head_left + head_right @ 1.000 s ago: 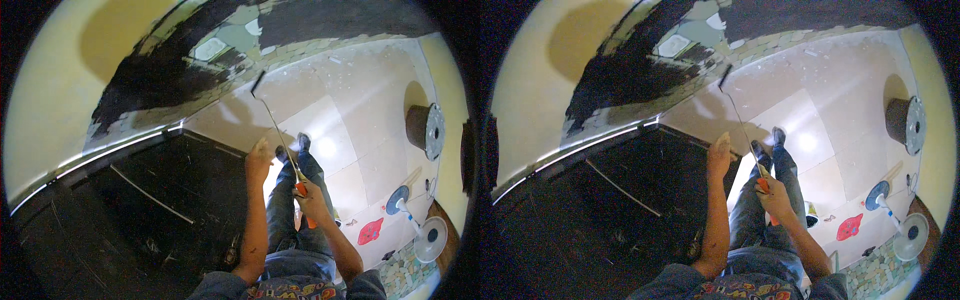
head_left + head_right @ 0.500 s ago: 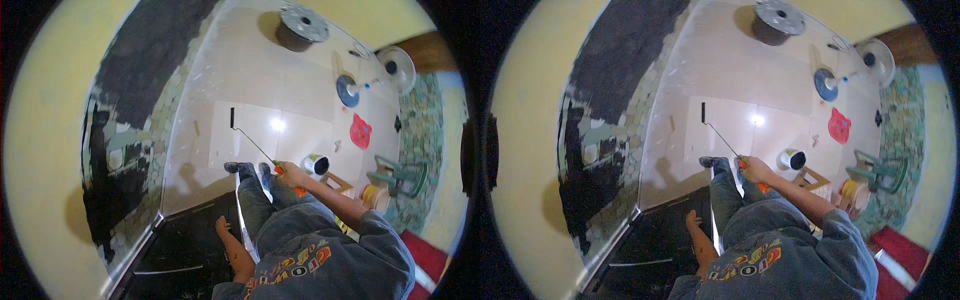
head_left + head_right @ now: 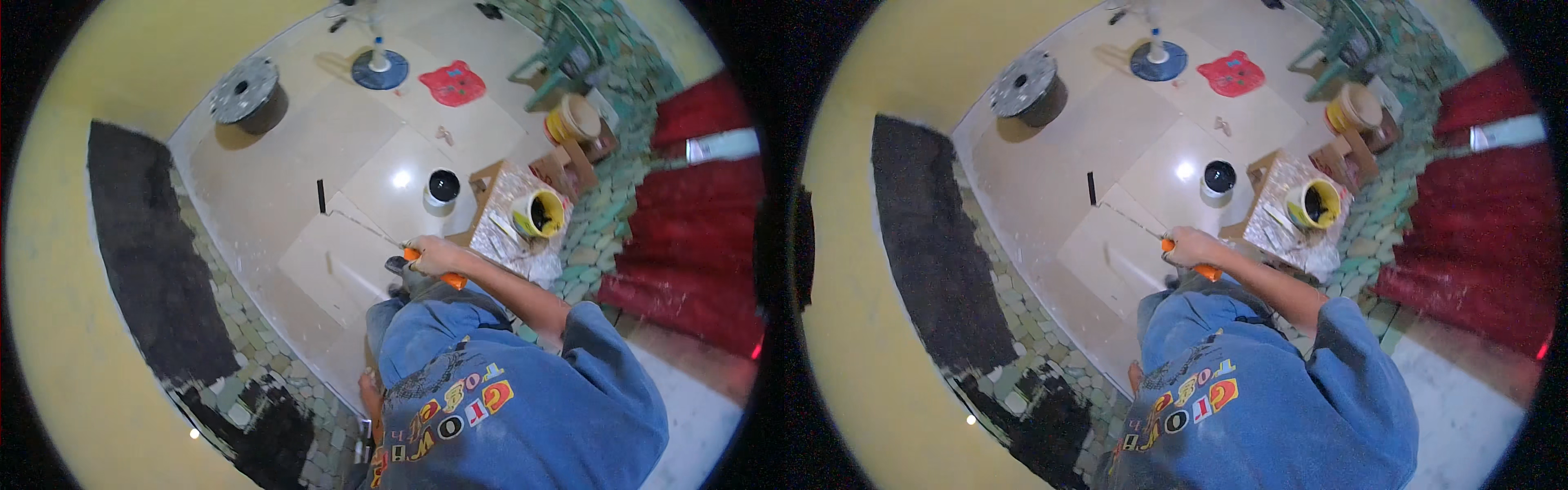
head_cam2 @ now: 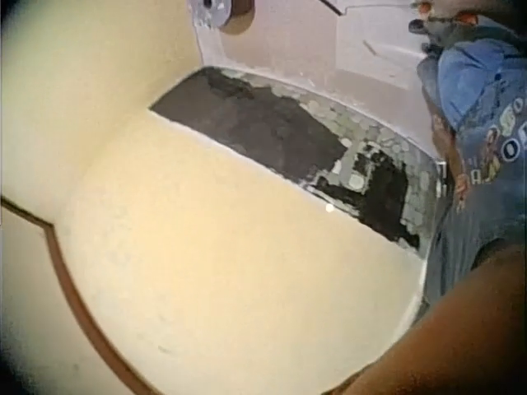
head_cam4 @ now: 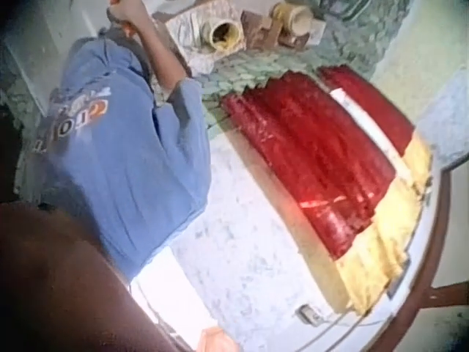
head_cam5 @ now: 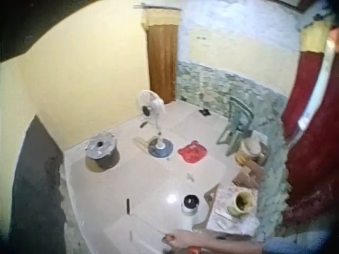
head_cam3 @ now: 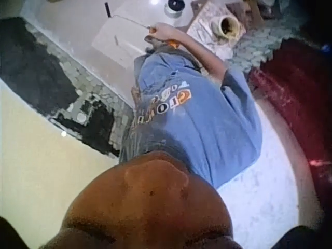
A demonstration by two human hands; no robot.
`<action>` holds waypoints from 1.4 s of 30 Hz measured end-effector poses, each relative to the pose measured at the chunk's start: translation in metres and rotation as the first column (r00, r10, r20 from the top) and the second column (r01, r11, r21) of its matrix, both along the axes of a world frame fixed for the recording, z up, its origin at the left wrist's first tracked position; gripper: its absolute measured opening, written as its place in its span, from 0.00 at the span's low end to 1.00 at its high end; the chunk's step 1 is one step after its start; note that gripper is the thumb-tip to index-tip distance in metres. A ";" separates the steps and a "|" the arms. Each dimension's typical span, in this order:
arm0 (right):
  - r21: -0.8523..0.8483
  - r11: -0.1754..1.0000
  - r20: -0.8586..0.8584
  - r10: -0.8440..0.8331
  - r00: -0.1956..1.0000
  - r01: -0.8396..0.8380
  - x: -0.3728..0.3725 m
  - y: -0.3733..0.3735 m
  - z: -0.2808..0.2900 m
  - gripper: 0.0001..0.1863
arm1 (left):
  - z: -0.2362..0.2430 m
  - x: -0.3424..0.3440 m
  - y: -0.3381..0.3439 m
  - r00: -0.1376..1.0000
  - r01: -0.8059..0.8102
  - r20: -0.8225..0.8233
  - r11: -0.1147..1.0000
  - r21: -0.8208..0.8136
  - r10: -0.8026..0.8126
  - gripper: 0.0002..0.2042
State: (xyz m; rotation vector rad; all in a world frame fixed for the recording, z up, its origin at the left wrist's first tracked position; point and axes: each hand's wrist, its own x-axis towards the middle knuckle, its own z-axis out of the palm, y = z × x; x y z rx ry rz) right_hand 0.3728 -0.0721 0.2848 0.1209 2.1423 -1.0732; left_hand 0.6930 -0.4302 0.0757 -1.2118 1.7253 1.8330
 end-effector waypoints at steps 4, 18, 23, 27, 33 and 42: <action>-0.060 0.945 0.052 -0.319 0.946 0.322 0.045 0.054 0.014 0.13 | -0.008 -0.019 -0.072 0.998 -0.010 0.057 0.995 -0.099 0.015 0.15; -0.071 0.462 -0.123 -0.883 0.452 0.884 0.231 0.153 0.078 0.07 | 0.006 -0.288 0.077 0.709 0.695 -0.068 0.712 -0.102 -0.702 0.18; -0.145 0.221 -0.016 -0.975 0.221 0.965 0.276 0.173 0.108 0.03 | 0.065 -0.295 0.200 0.437 0.891 -0.188 0.452 -0.048 -0.880 0.19; -0.224 0.134 0.093 -0.983 0.158 0.965 0.311 0.184 0.096 0.08 | 0.107 -0.295 0.297 0.136 0.982 -0.322 0.170 -0.082 -0.937 0.19; -0.211 -0.123 0.279 -0.958 -0.061 0.970 0.324 0.189 0.086 0.10 | 0.181 -0.264 0.435 -0.230 0.970 -0.456 -0.165 -0.178 -0.860 0.21; -0.250 -0.155 0.293 -0.953 -0.078 0.956 0.292 0.230 0.003 0.10 | 0.182 -0.210 0.517 -0.629 0.774 -0.452 -0.562 -0.291 -0.633 0.39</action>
